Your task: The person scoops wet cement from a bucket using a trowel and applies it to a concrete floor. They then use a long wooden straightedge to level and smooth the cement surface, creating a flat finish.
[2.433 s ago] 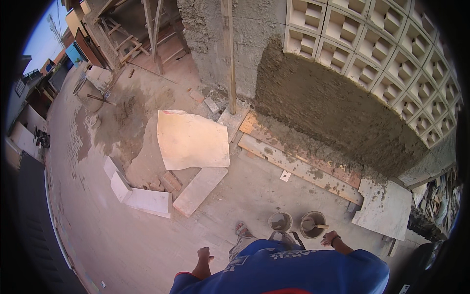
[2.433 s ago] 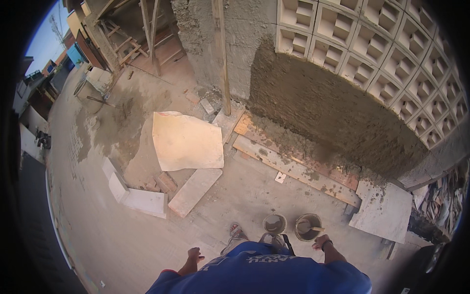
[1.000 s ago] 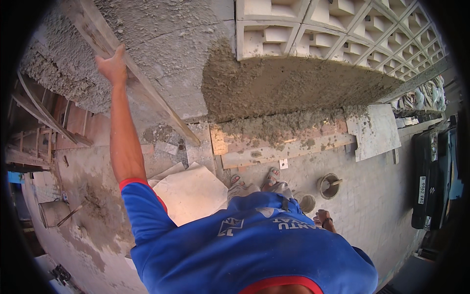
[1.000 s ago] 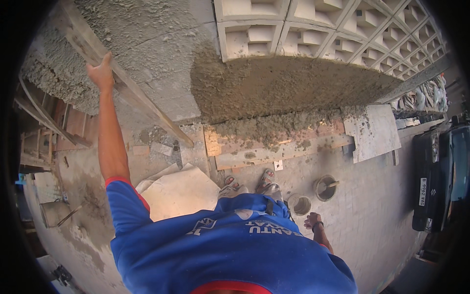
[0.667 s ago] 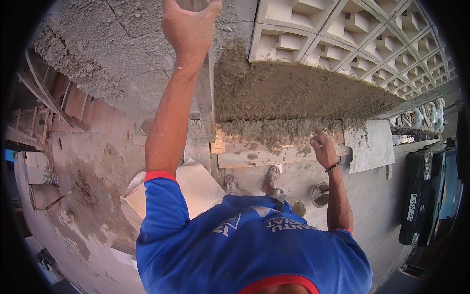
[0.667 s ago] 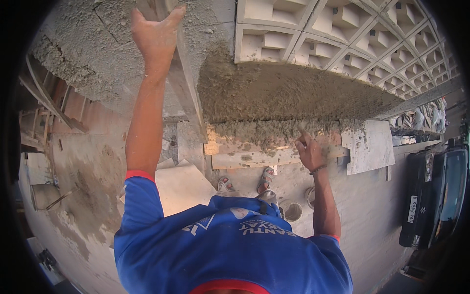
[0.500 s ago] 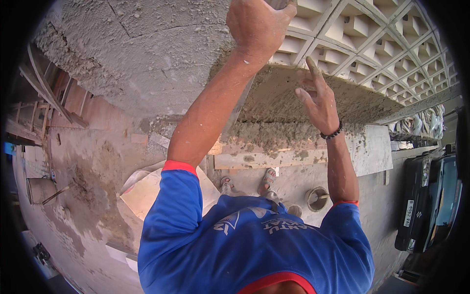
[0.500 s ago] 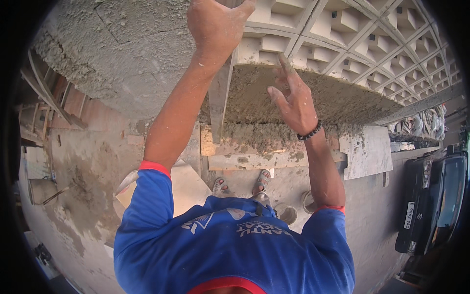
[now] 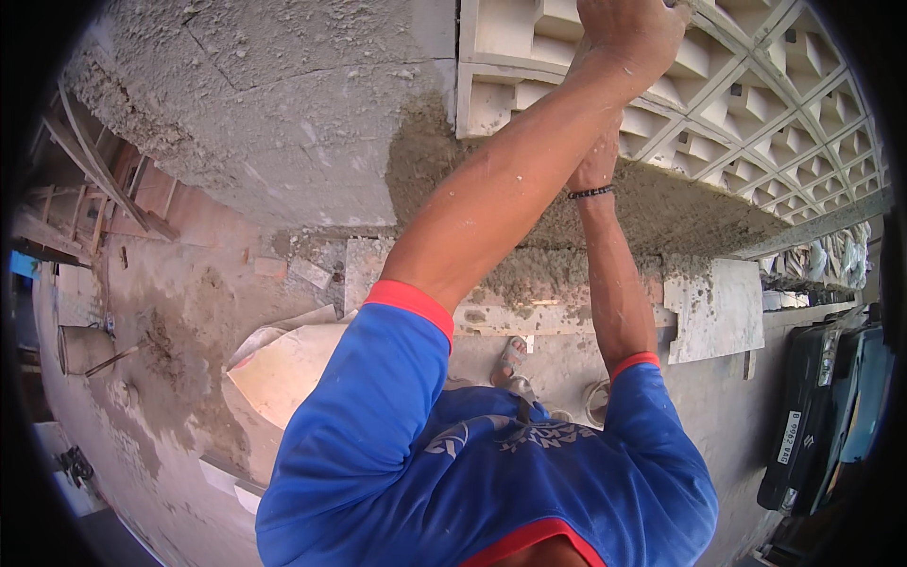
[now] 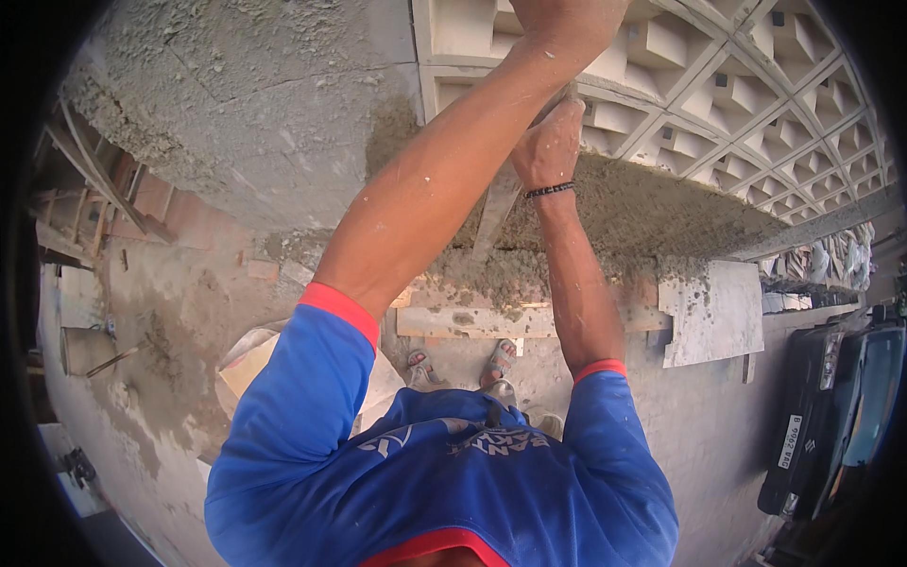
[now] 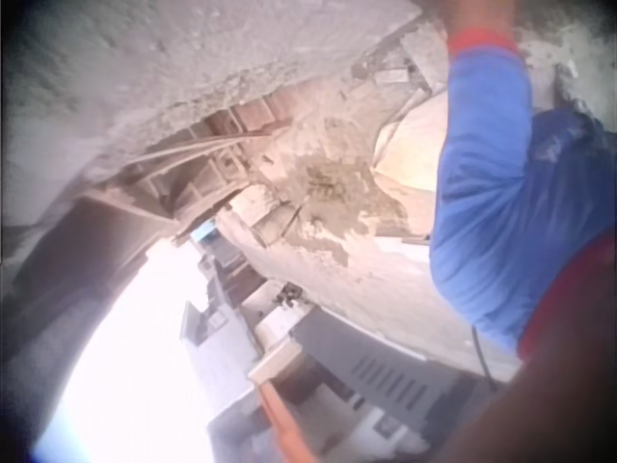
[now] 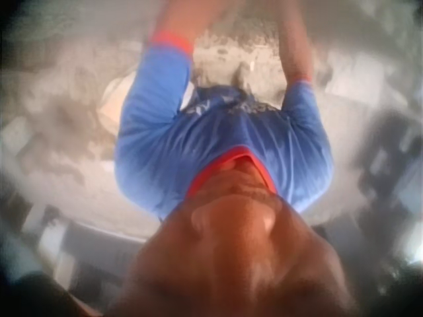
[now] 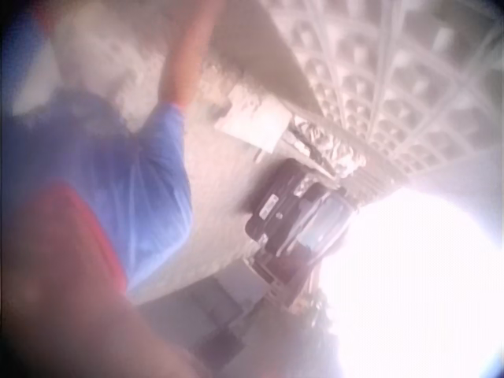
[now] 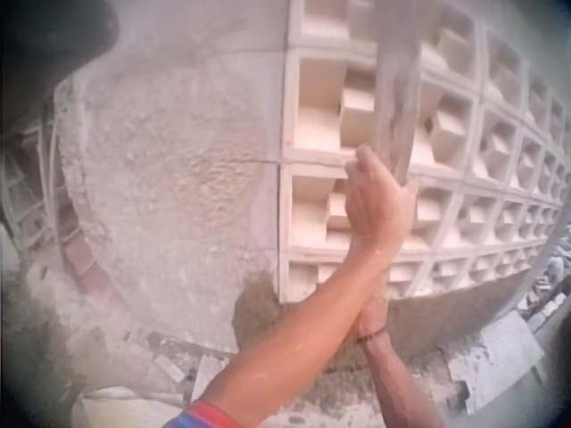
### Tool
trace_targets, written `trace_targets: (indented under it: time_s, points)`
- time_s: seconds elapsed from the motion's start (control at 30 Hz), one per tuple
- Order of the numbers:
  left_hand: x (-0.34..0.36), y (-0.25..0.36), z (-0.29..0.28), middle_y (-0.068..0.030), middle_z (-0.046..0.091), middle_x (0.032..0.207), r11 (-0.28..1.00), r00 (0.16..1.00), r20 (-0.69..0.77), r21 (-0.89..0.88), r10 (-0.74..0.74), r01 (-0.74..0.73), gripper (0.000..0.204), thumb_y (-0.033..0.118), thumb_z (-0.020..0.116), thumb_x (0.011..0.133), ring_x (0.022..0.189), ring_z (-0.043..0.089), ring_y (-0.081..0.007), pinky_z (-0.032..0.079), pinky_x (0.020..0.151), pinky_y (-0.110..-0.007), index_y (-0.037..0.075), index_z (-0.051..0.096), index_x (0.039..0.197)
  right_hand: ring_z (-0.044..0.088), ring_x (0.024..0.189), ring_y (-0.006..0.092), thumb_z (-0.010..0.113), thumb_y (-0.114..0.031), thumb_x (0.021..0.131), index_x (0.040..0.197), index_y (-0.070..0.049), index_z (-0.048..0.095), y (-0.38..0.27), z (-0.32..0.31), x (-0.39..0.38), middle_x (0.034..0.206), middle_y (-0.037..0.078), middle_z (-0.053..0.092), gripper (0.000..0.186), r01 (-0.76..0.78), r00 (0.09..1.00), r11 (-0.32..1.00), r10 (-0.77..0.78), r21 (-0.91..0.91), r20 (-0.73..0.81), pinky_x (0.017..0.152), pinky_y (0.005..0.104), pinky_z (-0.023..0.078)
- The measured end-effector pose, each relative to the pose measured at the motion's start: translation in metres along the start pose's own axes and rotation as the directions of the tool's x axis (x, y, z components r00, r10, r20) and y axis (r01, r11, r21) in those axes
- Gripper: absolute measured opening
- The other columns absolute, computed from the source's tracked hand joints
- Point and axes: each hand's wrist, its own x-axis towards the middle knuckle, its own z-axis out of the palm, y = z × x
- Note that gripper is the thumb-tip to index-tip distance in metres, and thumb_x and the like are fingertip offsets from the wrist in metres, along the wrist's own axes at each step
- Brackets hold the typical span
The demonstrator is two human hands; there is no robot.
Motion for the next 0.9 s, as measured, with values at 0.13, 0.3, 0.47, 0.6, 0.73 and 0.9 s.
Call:
trace_targets:
  time_s: [0.13, 0.3, 0.47, 0.6, 0.73, 0.9]
  points:
    - [0.004, -0.009, -0.001, -0.0241, 0.058, 0.108, 0.989, 0.980, -0.141, 0.059, 0.142, -0.135, 0.068, 0.024, 0.076, 0.079, 0.096, 0.060, -0.0339, 0.052, 0.082, -0.043, -0.008, 0.041, 0.128, 0.056, 0.095, 0.0402, 0.080, -0.037, 0.068, 0.111, 0.014, 0.047, -0.008, -0.021, 0.038, 0.105, 0.026, 0.053, 0.075, -0.146, 0.986, 0.986, 0.152, 0.086, -0.069, 0.083, 0.0479, 0.047]
    - [-0.109, -0.126, -0.018, -0.0210, 0.043, 0.122, 0.838, 0.862, 0.048, -0.210, -0.505, 0.503, 0.069, 0.022, 0.070, 0.079, 0.100, 0.052, -0.0255, 0.046, 0.083, -0.040, -0.004, 0.036, 0.134, 0.062, 0.098, 0.0374, 0.082, -0.032, 0.067, 0.112, 0.011, 0.050, 0.009, -0.047, 0.074, 0.108, 0.027, 0.060, 0.070, -0.114, 0.991, 0.992, 0.110, -0.051, -0.077, 0.085, 0.0434, 0.049]
    - [-0.299, -0.227, 0.015, -0.0273, 0.037, 0.135, -0.221, -0.141, 0.589, -0.065, -0.795, 0.973, 0.076, 0.042, 0.058, 0.093, 0.105, 0.055, -0.0419, 0.051, 0.086, -0.051, 0.010, 0.019, 0.149, 0.061, 0.101, 0.0356, 0.083, -0.031, 0.065, 0.109, 0.012, 0.053, -0.013, -0.056, 0.111, 0.110, 0.027, 0.059, 0.068, -0.121, 0.990, 0.993, 0.121, -0.002, -0.069, 0.088, 0.0425, 0.048]
    - [-0.299, -0.213, 0.060, -0.0316, 0.027, 0.145, -0.769, -0.239, 0.794, -0.389, -0.560, 0.508, 0.084, 0.056, 0.044, 0.096, 0.118, 0.046, -0.0563, 0.047, 0.095, -0.061, 0.017, -0.003, 0.153, 0.061, 0.105, 0.0347, 0.085, -0.029, 0.064, 0.119, 0.015, 0.051, -0.003, -0.065, 0.134, 0.112, 0.027, 0.060, 0.078, 0.027, 0.983, 0.997, -0.040, -0.075, -0.180, 0.094, 0.0405, 0.046]
    - [-0.290, -0.218, 0.085, -0.0326, 0.027, 0.144, -0.762, -0.137, 0.751, -0.646, -0.645, 0.043, 0.076, 0.044, 0.041, 0.101, 0.124, 0.043, -0.0504, 0.046, 0.103, -0.054, 0.012, -0.006, 0.152, 0.060, 0.108, 0.0318, 0.086, -0.025, 0.067, 0.120, 0.015, 0.051, -0.002, -0.063, 0.135, 0.117, 0.025, 0.059, 0.076, 0.065, 0.982, 0.997, -0.057, 0.035, -0.180, 0.097, 0.0382, 0.046]
    - [-0.280, -0.220, 0.104, -0.0353, 0.035, 0.133, -0.688, -0.100, 0.683, -0.726, -0.723, 0.015, 0.066, 0.031, 0.047, 0.101, 0.120, 0.049, -0.0462, 0.050, 0.102, -0.049, 0.004, 0.009, 0.148, 0.062, 0.104, 0.0283, 0.086, -0.021, 0.069, 0.117, 0.015, 0.053, -0.007, -0.069, 0.147, 0.114, 0.024, 0.062, 0.069, 0.088, 0.980, 0.994, -0.075, 0.062, -0.183, 0.095, 0.0357, 0.048]
